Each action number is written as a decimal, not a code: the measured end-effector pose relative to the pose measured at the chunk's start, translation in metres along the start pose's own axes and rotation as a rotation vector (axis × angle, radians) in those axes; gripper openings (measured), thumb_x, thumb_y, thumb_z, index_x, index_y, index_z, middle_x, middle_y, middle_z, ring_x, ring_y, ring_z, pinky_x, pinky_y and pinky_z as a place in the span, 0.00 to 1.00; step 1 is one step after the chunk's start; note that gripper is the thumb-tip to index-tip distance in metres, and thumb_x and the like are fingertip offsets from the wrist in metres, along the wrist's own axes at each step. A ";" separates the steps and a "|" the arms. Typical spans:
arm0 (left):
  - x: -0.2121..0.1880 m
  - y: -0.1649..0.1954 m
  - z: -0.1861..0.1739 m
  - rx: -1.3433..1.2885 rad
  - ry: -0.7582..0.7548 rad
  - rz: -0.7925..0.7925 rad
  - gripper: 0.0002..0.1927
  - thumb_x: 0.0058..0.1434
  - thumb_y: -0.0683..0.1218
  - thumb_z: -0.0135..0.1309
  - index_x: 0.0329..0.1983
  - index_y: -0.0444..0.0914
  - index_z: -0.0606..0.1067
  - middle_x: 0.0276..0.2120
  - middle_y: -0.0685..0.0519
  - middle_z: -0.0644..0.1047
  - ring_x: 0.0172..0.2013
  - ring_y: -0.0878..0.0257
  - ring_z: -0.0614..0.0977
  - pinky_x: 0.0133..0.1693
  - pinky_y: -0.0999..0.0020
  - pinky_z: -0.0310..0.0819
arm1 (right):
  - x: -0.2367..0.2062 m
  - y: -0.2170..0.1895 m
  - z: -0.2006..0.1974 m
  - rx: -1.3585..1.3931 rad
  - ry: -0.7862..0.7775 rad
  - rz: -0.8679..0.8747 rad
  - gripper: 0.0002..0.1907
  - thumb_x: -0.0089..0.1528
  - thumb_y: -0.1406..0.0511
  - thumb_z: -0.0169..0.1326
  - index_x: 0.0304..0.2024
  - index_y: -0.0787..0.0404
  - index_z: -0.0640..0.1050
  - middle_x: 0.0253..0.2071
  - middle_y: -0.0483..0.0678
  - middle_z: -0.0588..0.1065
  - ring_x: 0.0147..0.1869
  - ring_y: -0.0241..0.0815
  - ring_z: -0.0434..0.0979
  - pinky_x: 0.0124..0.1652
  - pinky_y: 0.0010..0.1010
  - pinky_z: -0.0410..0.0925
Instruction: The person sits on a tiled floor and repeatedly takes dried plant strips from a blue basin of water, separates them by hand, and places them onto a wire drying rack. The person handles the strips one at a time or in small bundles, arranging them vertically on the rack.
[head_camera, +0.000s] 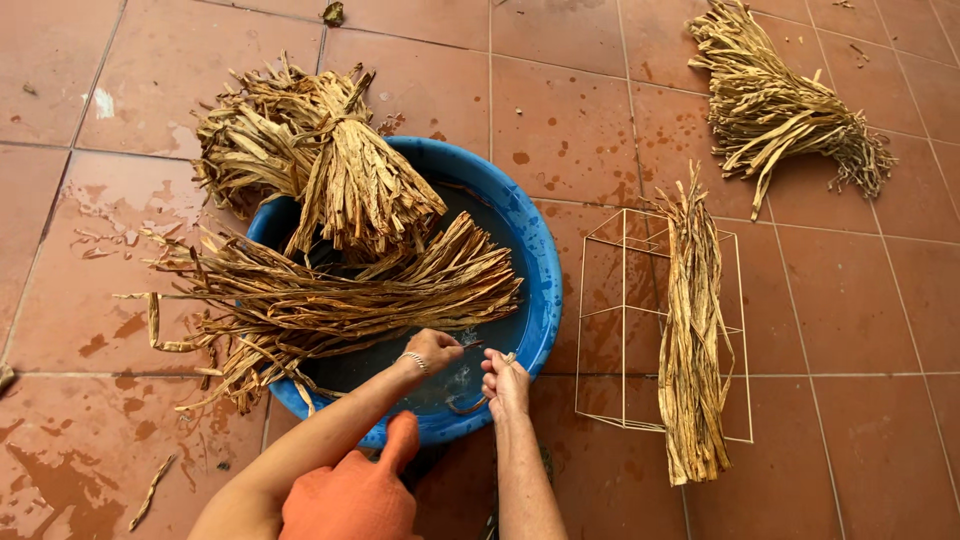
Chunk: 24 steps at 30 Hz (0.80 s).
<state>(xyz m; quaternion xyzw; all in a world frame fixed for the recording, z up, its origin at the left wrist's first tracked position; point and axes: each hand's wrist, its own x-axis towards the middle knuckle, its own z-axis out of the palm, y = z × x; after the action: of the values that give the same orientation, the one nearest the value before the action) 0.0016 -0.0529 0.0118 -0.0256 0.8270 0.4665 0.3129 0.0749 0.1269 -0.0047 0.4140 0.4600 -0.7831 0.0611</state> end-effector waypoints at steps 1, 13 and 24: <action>-0.006 0.000 -0.006 -0.066 0.012 0.051 0.17 0.55 0.53 0.63 0.43 0.39 0.86 0.36 0.51 0.85 0.38 0.62 0.86 0.45 0.66 0.78 | -0.001 0.001 0.002 -0.009 -0.002 0.025 0.13 0.69 0.61 0.51 0.47 0.66 0.78 0.32 0.49 0.75 0.20 0.30 0.60 0.18 0.22 0.52; -0.035 0.003 -0.012 -0.331 -0.125 0.104 0.15 0.67 0.52 0.55 0.47 0.37 0.81 0.26 0.52 0.79 0.25 0.67 0.77 0.29 0.68 0.72 | -0.060 -0.040 0.049 0.067 -0.177 -0.216 0.14 0.69 0.60 0.51 0.51 0.61 0.79 0.44 0.49 0.81 0.30 0.30 0.71 0.25 0.22 0.60; -0.033 0.061 0.006 0.120 -0.075 0.420 0.18 0.62 0.52 0.45 0.51 0.46 0.77 0.34 0.40 0.81 0.36 0.40 0.83 0.43 0.49 0.77 | -0.059 -0.045 0.055 0.122 -0.143 -0.258 0.17 0.72 0.61 0.40 0.42 0.63 0.78 0.43 0.51 0.83 0.51 0.43 0.82 0.60 0.40 0.70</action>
<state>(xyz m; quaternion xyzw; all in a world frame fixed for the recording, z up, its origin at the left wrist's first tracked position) 0.0105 -0.0219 0.0739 0.1834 0.8282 0.4719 0.2402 0.0597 0.0931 0.0799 0.2975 0.4556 -0.8384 -0.0325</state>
